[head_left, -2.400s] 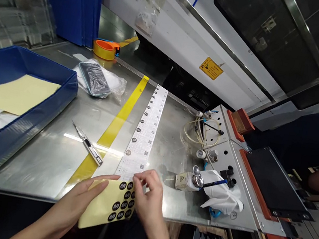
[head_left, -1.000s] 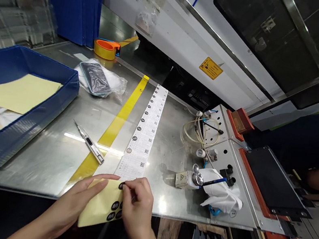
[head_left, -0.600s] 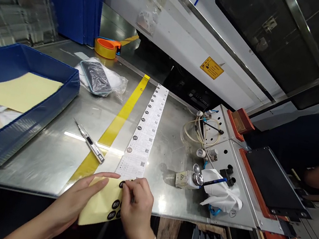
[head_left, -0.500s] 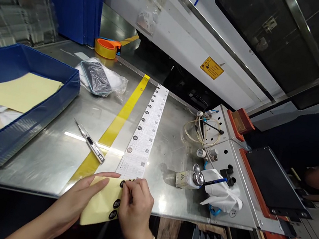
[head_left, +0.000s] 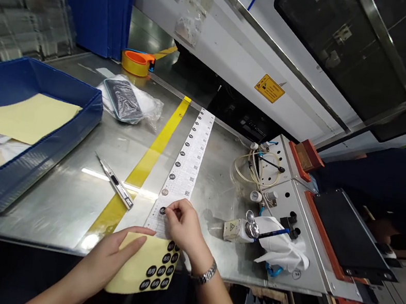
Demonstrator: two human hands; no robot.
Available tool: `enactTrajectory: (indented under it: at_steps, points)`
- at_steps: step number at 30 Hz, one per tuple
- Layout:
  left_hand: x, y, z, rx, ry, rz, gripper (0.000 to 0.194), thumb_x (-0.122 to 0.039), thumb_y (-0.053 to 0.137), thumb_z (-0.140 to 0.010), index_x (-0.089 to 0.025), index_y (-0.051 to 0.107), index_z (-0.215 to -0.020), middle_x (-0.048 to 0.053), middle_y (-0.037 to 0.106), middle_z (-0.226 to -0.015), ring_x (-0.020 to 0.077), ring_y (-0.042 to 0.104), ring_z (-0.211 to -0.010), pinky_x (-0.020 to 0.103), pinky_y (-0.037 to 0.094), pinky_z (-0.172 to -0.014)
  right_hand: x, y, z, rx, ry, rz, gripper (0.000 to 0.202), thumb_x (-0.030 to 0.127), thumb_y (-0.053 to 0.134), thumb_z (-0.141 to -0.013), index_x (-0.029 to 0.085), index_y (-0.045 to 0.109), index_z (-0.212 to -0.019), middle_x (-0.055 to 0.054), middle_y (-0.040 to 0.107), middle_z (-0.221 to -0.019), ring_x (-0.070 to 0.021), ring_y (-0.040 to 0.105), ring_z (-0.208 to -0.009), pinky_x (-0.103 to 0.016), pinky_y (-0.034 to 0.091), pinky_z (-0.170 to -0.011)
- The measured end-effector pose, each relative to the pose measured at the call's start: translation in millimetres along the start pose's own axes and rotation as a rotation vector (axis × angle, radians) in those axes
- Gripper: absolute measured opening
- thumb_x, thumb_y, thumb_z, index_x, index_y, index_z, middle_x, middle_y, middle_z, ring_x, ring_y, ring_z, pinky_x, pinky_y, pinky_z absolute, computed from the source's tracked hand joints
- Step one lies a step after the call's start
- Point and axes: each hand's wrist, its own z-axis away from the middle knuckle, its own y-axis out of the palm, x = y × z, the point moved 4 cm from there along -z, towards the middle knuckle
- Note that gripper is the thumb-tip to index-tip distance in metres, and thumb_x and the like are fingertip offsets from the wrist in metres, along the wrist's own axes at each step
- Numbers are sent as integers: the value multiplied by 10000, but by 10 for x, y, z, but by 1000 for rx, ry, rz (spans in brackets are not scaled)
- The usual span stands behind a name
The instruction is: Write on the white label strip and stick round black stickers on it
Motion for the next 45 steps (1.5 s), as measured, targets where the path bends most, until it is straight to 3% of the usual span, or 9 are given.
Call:
enactTrajectory:
  at_steps: [19, 21, 25, 28, 30, 34, 38, 43, 45]
  points:
    - [9, 35, 30, 44, -25, 83, 568, -639, 687, -758, -127, 723, -1001, 89, 780, -866, 260, 690, -800, 316, 529, -689, 6, 226, -146, -11, 20, 158, 106, 165, 696, -820, 199, 660, -726, -13, 651, -860, -166, 612, -825, -272, 454, -775]
    - [-7, 36, 42, 42, -37, 131, 544, -621, 703, -755, -130, 727, -990, 84, 781, -849, 248, 689, -768, 306, 523, -663, -1, 214, -156, -53, 45, 179, 71, 216, 737, -799, 201, 667, -802, -22, 652, -856, -193, 615, -827, -307, 454, -785]
    - [-52, 57, 67, 58, -52, 208, 522, -593, 719, -761, -139, 720, -1020, 86, 788, -905, 250, 706, -807, 320, 541, -721, -56, 87, -148, -174, 128, 228, 352, 336, 775, -777, 185, 621, -1054, -21, 638, -799, -231, 610, -785, -350, 449, -754]
    - [-72, 59, 71, 35, -66, 242, 550, -601, 726, -752, -148, 713, -1064, 94, 786, -981, 275, 719, -876, 343, 557, -773, -86, -49, -43, -212, 102, 128, 154, 350, 606, -913, 198, 626, -927, -25, 639, -790, -211, 610, -773, -323, 447, -718]
    - [-84, 53, 69, 16, -74, 293, 578, -603, 741, -734, -151, 712, -1092, 103, 780, -1029, 290, 722, -896, 342, 565, -748, -89, -109, 83, -159, 52, -43, 226, 373, 514, -962, 205, 634, -869, -34, 658, -830, -199, 619, -804, -308, 463, -723]
    - [-79, 34, 70, 13, -137, 383, 643, -572, 780, -703, -141, 685, -1170, 125, 771, -1071, 305, 729, -890, 345, 576, -705, -81, -107, 364, 28, 56, -344, 153, 296, 655, -840, 203, 669, -961, -15, 674, -837, -189, 637, -827, -312, 494, -794]
    - [-78, 23, 72, 27, -80, 340, 725, -469, 881, -595, -98, 671, -1183, 150, 779, -1022, 318, 736, -869, 365, 592, -728, -67, -122, 508, -125, 89, -322, 97, 240, 642, -825, 208, 663, -914, -26, 672, -868, -198, 633, -848, -336, 492, -802]
    - [-15, 20, 57, 11, -74, 288, 723, -444, 865, -624, -76, 653, -1209, 161, 780, -1014, 332, 738, -875, 412, 597, -778, 143, -235, 664, -383, -227, -31, 77, 189, 590, -888, 207, 665, -885, -69, 660, -919, -236, 598, -919, -417, 449, -844]
    - [1, 19, 45, 33, -63, 298, 709, -445, 831, -680, -84, 623, -1254, 155, 775, -1045, 326, 734, -904, 416, 587, -805, 207, -229, 748, -330, -331, 48, 112, 165, 597, -901, 222, 693, -896, -60, 654, -875, -221, 588, -863, -405, 444, -806]
